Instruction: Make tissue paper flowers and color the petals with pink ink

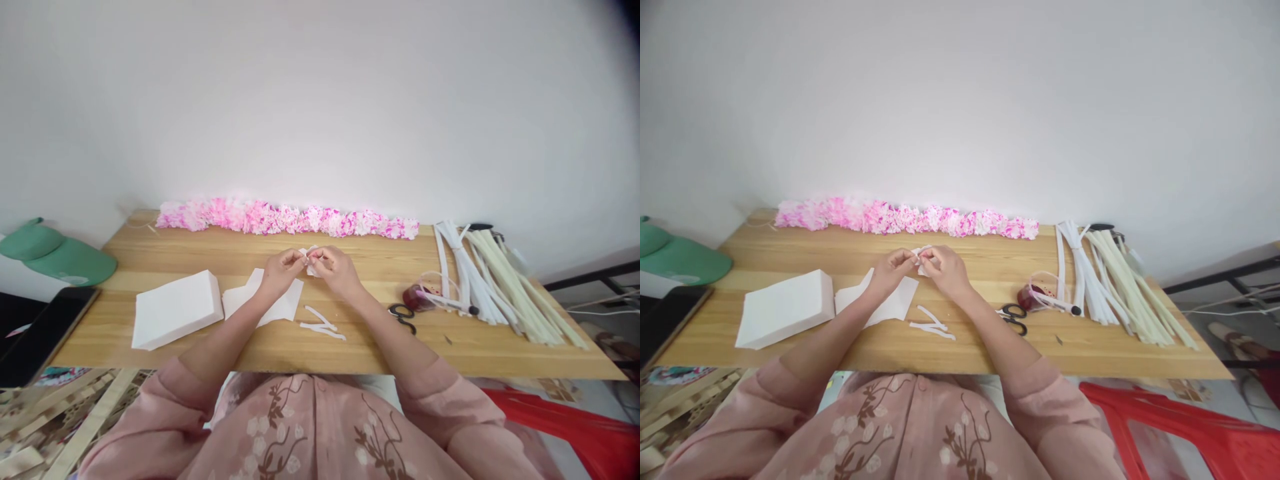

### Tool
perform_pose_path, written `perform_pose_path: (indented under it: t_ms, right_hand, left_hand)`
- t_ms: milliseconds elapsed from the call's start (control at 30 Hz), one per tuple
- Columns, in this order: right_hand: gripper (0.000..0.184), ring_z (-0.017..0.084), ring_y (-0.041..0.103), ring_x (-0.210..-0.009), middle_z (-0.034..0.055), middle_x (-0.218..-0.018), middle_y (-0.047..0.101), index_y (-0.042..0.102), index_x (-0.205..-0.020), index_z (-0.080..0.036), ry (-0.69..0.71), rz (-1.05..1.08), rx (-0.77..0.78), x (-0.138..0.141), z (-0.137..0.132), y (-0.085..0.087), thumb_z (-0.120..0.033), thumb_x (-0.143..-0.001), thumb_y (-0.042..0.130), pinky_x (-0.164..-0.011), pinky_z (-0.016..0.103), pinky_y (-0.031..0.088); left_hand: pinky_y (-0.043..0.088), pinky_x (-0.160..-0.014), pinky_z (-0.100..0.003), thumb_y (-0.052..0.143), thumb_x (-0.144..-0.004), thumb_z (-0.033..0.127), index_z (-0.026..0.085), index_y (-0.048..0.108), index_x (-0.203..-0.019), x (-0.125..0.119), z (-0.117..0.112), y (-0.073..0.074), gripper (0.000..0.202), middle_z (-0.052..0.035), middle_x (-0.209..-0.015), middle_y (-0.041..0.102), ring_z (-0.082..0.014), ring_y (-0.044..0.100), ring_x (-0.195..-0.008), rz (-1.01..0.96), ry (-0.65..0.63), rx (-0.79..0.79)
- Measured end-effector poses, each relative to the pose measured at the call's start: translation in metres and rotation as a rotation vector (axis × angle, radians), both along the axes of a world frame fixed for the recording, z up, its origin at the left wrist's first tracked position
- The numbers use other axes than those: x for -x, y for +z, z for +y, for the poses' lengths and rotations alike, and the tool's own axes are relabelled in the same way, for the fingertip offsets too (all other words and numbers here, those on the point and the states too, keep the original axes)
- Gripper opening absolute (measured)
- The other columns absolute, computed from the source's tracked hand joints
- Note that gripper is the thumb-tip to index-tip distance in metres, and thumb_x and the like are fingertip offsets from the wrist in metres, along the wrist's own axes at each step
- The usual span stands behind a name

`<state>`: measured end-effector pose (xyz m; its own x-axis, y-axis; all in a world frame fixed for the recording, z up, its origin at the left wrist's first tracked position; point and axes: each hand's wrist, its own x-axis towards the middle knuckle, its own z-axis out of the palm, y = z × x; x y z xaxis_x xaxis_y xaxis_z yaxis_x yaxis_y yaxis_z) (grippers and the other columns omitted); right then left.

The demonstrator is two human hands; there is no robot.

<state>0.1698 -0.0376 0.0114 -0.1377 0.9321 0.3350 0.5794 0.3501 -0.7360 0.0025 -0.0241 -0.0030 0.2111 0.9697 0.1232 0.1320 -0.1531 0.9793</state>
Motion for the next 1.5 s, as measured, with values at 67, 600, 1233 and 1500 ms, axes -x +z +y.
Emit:
perform_pose_path:
  t_ms: [67,600,1233,1500]
  right_hand:
    - [0.014,0.019,0.062,-0.087,0.0038,-0.093,0.072,0.064,-0.083,-0.022,-0.008,0.023,0.015,0.000,0.001,0.000,-0.032,-0.085,0.054,-0.079,0.031,0.044]
    - [0.020,0.019,0.063,-0.081,0.0036,-0.090,0.073,0.069,-0.089,-0.022,-0.062,-0.063,-0.039,-0.002,-0.001,0.005,-0.037,-0.087,0.056,-0.079,0.032,0.041]
    - [0.019,0.018,0.065,-0.080,0.0007,-0.084,0.072,0.067,-0.080,-0.022,-0.132,0.188,0.044,0.000,0.000,-0.003,-0.036,-0.085,0.055,-0.076,0.030,0.046]
    - [0.017,0.022,0.062,-0.083,0.0045,-0.086,0.073,0.069,-0.082,-0.023,-0.092,-0.134,-0.149,0.003,0.000,-0.006,-0.028,-0.088,0.054,-0.081,0.035,0.041]
  left_hand:
    - [0.044,-0.069,-0.025,0.062,-0.080,0.037,0.017,0.062,-0.072,0.000,0.000,0.001,0.021,0.0004,-0.071,0.063,-0.0135,0.058,-0.070,-0.049,0.009,0.029]
    - [0.044,-0.071,-0.025,0.061,-0.081,0.035,0.018,0.063,-0.073,-0.001,-0.004,0.007,0.019,0.0001,-0.073,0.066,-0.0145,0.059,-0.072,0.001,0.082,-0.043]
    - [0.046,-0.074,-0.028,0.060,-0.083,0.041,0.020,0.056,-0.101,0.000,0.000,0.003,0.027,0.0004,-0.075,0.066,-0.0163,0.063,-0.073,-0.111,0.025,0.056]
    - [0.035,-0.060,-0.026,0.052,-0.089,0.049,0.022,0.058,-0.098,0.003,-0.006,0.006,0.029,0.0029,-0.067,0.056,-0.0145,0.052,-0.061,0.269,0.053,-0.155]
